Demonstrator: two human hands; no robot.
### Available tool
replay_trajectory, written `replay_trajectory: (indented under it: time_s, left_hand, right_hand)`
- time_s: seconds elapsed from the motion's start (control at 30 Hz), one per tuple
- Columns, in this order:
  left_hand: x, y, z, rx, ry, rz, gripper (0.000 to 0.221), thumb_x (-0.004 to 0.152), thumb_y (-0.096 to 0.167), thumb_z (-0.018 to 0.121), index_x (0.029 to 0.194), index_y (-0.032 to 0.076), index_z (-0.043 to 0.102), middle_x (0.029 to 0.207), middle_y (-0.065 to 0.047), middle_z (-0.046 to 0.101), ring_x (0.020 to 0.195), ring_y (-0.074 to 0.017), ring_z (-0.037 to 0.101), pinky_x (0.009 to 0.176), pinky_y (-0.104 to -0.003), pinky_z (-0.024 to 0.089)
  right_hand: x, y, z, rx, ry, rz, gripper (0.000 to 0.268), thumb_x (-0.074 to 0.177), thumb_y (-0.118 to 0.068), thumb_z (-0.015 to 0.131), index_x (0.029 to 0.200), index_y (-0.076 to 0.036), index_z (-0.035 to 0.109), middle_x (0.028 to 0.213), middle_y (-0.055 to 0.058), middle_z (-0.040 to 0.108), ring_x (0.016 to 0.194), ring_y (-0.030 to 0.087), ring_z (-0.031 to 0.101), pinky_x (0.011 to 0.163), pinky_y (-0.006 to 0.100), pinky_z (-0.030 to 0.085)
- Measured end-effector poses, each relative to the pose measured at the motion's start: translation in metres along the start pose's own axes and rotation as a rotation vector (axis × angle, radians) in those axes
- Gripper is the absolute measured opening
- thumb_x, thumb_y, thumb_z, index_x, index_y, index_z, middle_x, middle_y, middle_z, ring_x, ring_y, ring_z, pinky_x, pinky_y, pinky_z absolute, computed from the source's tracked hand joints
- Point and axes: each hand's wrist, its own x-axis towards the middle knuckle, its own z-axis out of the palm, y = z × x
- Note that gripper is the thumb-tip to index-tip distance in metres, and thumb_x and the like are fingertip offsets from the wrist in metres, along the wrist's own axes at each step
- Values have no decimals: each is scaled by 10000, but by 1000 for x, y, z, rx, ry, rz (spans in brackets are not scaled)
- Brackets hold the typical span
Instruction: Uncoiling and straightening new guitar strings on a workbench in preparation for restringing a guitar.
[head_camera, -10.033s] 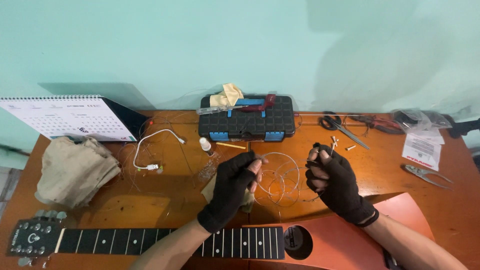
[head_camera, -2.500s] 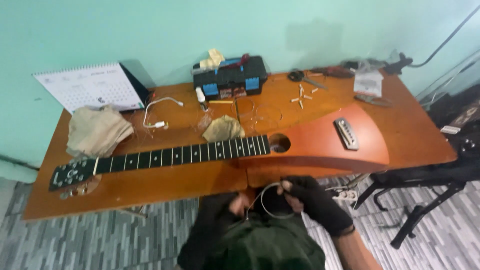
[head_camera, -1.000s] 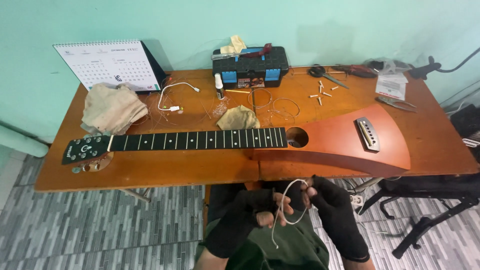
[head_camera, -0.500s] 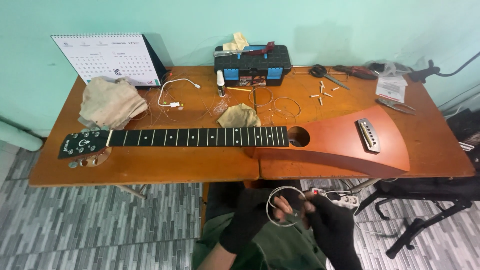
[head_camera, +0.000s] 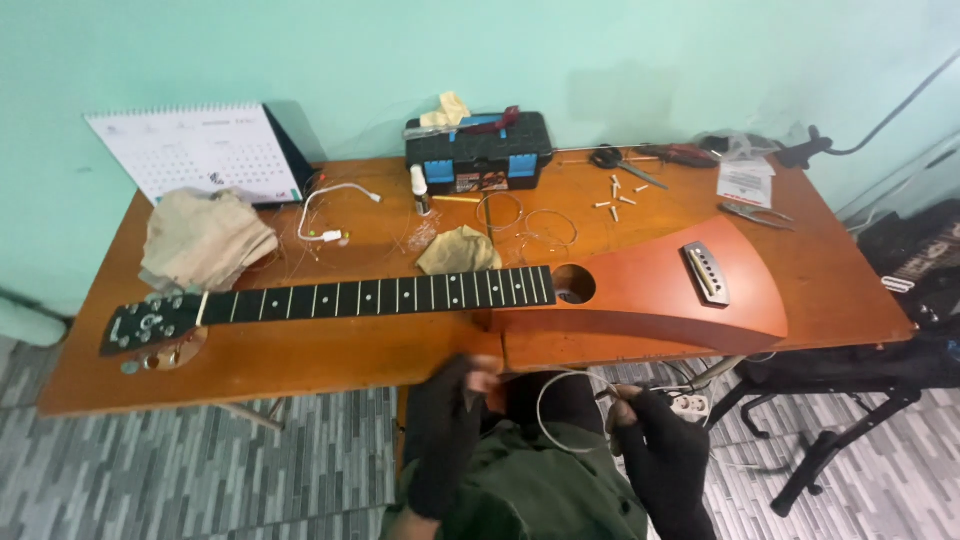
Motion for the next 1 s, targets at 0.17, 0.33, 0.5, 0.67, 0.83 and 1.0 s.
replay_trajectory:
  time_s: [0.17, 0.33, 0.5, 0.67, 0.83, 1.0]
  left_hand:
    - [-47, 18, 35, 574, 916, 224, 256, 916, 169, 598, 825, 80, 821, 821, -46, 803, 628, -152, 736, 523, -262, 537]
    - [-23, 39, 52, 1173, 440, 654, 519, 1024, 314, 686, 1424, 6, 561, 1469, -139, 606, 1338, -229, 637, 1067, -370, 542]
    - [-15, -22, 46, 918, 196, 409, 460, 1072, 159, 444, 1522, 74, 490, 1545, -141, 537, 1415, -334, 538, 1103, -412, 489]
    - [6, 40, 10, 194, -384, 116, 148, 908, 108, 641, 793, 103, 735, 830, -40, 789, 723, -166, 745, 721, -332, 585]
    - [4, 10, 16, -20, -477, 206, 226, 893, 281, 801, 815, 79, 738, 795, -70, 740, 711, -183, 724, 662, -315, 618]
    - [5, -3, 38, -14, -288, 270, 261, 869, 338, 836, 849, 103, 725, 769, -23, 675, 628, -106, 577, 550, -273, 453]
  right_hand:
    - [-8, 14, 6, -183, 107, -125, 203, 954, -258, 637, 1104, -184, 752, 785, -59, 778, 724, 106, 764, 704, 287, 539]
    - [-16, -4, 19, -201, 0, -74, 220, 942, -333, 605, 1093, -261, 749, 732, -25, 777, 655, 182, 757, 613, 349, 520]
    - [-20, 16, 30, -142, 45, -383, 282, 966, -237, 608, 1230, -211, 702, 1030, 16, 803, 749, 208, 777, 643, 325, 578]
    - [13, 31, 7, -22, -170, -479, 241, 917, -119, 661, 1153, -141, 709, 1052, 64, 799, 855, 249, 794, 693, 347, 585]
    - [16, 32, 0, 138, -378, -423, 282, 917, -186, 648, 1195, -154, 682, 821, 52, 754, 603, 231, 707, 547, 331, 510]
    - [4, 29, 13, 40, -330, -531, 366, 880, -89, 716, 1233, -139, 634, 968, 68, 730, 649, 231, 712, 550, 334, 519]
